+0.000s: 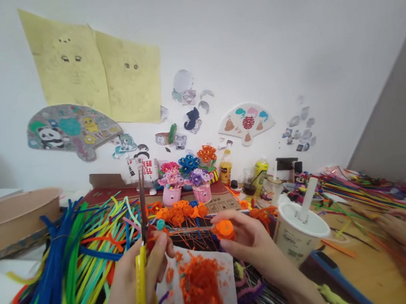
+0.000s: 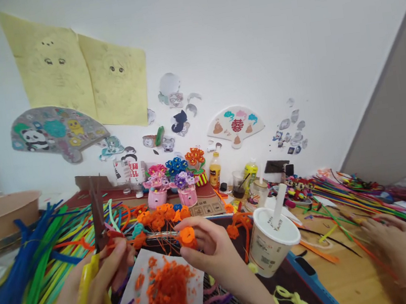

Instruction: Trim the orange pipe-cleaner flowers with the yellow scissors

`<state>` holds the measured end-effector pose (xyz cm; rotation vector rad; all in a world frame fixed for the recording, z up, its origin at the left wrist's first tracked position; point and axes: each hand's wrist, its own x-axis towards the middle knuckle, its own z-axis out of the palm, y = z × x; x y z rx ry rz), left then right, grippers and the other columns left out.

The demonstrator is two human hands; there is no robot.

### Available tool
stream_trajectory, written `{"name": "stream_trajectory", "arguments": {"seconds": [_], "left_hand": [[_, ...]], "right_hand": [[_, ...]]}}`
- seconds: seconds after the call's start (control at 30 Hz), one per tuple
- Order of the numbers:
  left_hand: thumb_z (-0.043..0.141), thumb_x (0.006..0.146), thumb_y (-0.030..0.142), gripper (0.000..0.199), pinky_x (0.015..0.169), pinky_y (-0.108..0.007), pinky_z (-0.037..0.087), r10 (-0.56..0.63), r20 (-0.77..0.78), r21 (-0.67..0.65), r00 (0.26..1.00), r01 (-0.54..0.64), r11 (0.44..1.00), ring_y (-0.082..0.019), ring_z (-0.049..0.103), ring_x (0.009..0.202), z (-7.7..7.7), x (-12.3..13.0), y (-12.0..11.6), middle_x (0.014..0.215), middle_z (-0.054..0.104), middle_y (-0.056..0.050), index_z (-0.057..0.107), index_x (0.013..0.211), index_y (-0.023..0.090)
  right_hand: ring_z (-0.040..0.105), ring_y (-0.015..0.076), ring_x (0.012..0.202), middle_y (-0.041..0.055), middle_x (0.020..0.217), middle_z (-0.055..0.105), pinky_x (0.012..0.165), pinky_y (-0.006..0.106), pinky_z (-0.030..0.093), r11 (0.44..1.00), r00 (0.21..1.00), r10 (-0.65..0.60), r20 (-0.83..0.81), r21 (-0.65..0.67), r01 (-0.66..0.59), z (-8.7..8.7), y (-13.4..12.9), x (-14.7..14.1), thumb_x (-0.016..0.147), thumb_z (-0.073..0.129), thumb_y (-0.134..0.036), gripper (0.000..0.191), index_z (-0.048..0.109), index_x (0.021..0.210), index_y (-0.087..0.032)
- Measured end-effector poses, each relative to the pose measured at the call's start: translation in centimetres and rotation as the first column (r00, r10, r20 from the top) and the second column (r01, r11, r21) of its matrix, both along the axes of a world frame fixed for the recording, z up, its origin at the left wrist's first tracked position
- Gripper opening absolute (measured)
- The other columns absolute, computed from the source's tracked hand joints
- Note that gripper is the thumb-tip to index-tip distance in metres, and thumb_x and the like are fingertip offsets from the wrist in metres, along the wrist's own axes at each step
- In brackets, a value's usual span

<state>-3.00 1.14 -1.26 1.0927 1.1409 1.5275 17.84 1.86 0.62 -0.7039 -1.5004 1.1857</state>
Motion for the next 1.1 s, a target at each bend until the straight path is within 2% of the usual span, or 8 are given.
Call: {"name": "stream_trajectory", "arguments": {"seconds": [0.2, 0.3, 0.43, 0.6, 0.7, 0.8, 0.93, 1.1], "left_hand": [[0.064, 0.068, 0.056, 0.039, 0.038, -0.018, 0.022, 0.035, 0.027, 0.006, 0.999, -0.036, 0.999, -0.006, 0.029, 0.038, 0.8, 0.5, 0.1, 0.038, 0.036, 0.009, 0.056, 0.054, 0.02], [0.072, 0.06, 0.051, 0.039, 0.038, -0.017, 0.025, 0.037, 0.031, 0.021, 0.999, -0.038, 0.999, -0.005, 0.03, 0.039, 1.0, 0.6, 0.1, 0.038, 0.038, 0.009, 0.053, 0.047, 0.019], [0.077, 0.055, 0.047, 0.034, 0.044, -0.017, 0.037, 0.01, 0.114, -0.047, 0.993, -0.005, 0.999, -0.009, 0.043, 0.046, 0.5, 0.5, -0.1, 0.049, 0.052, 0.007, 0.056, 0.059, 0.021], [0.071, 0.065, 0.053, 0.036, 0.046, -0.018, 0.036, -0.035, -0.023, -0.047, 0.999, 0.033, 0.998, -0.01, 0.044, 0.051, -0.1, 0.0, -0.5, 0.053, 0.054, 0.006, 0.056, 0.062, 0.021], [0.069, 0.068, 0.055, 0.036, 0.049, -0.019, 0.038, -0.08, -0.061, -0.058, 0.995, 0.076, 0.995, -0.011, 0.045, 0.053, 0.0, -0.1, -0.7, 0.055, 0.055, 0.005, 0.057, 0.067, 0.021], [0.072, 0.066, 0.054, 0.035, 0.048, -0.019, 0.038, -0.04, -0.037, -0.053, 0.999, 0.038, 0.998, -0.011, 0.045, 0.052, 0.0, -0.2, -0.6, 0.054, 0.054, 0.006, 0.058, 0.068, 0.022], [0.071, 0.067, 0.054, 0.034, 0.043, -0.018, 0.032, 0.001, -0.08, -0.024, 0.997, -0.003, 1.0, -0.011, 0.042, 0.048, -0.1, -0.3, -0.3, 0.05, 0.052, 0.006, 0.059, 0.065, 0.022], [0.075, 0.063, 0.052, 0.035, 0.046, -0.016, 0.039, -0.009, -0.011, -0.058, 1.0, 0.008, 0.998, -0.011, 0.048, 0.052, -0.2, -0.5, 0.1, 0.054, 0.056, 0.006, 0.058, 0.063, 0.022]], "right_hand": [[0.054, 0.0111, 0.077, -0.0002, 0.09, 0.059, 0.068, 0.02, 0.046, 0.997, 0.998, -0.033, 0.046, 0.075, 0.029, -0.3, 0.4, -0.5, 0.079, 0.071, -0.021, 0.022, 0.067, 0.099, -0.027], [0.054, 0.0096, 0.071, -0.0015, 0.082, 0.06, 0.064, 0.018, 0.045, 0.992, 0.995, -0.099, -0.001, 0.08, 0.098, -0.8, 0.7, -0.7, 0.078, 0.071, -0.018, 0.02, 0.066, 0.096, -0.025], [0.055, 0.0112, 0.07, -0.0011, 0.08, 0.06, 0.061, 0.019, 0.045, 0.979, 0.985, -0.171, -0.031, 0.11, 0.173, -1.2, 1.0, -0.7, 0.078, 0.07, -0.017, 0.017, 0.063, 0.093, -0.023], [0.057, 0.0172, 0.085, 0.0022, 0.09, 0.059, 0.073, 0.027, 0.046, 0.889, 0.924, -0.356, 0.142, 0.357, 0.288, -0.6, 0.8, -0.5, 0.077, 0.063, -0.008, 0.02, 0.063, 0.09, -0.023], [0.057, 0.0209, 0.092, 0.0048, 0.095, 0.056, 0.082, 0.032, 0.044, 0.808, 0.854, -0.454, 0.256, 0.523, 0.273, 0.0, 0.5, -0.5, 0.076, 0.064, -0.007, 0.019, 0.065, 0.088, -0.022], [0.057, 0.0213, 0.089, 0.0072, 0.1, 0.054, 0.081, 0.034, 0.044, 0.762, 0.816, -0.503, 0.284, 0.592, 0.263, 0.1, 0.2, -0.5, 0.079, 0.065, -0.013, 0.01, 0.066, 0.084, -0.021], [0.058, 0.019, 0.081, 0.0075, 0.101, 0.053, 0.074, 0.033, 0.045, 0.736, 0.808, -0.518, 0.28, 0.628, 0.254, 0.0, 0.0, -0.5, 0.082, 0.064, -0.015, 0.007, 0.067, 0.083, -0.022], [0.056, 0.0188, 0.081, 0.008, 0.104, 0.054, 0.074, 0.033, 0.045, 0.75, 0.816, -0.49, 0.305, 0.625, 0.217, 0.0, 0.0, -0.4, 0.085, 0.061, -0.017, 0.01, 0.069, 0.083, -0.022]]}}
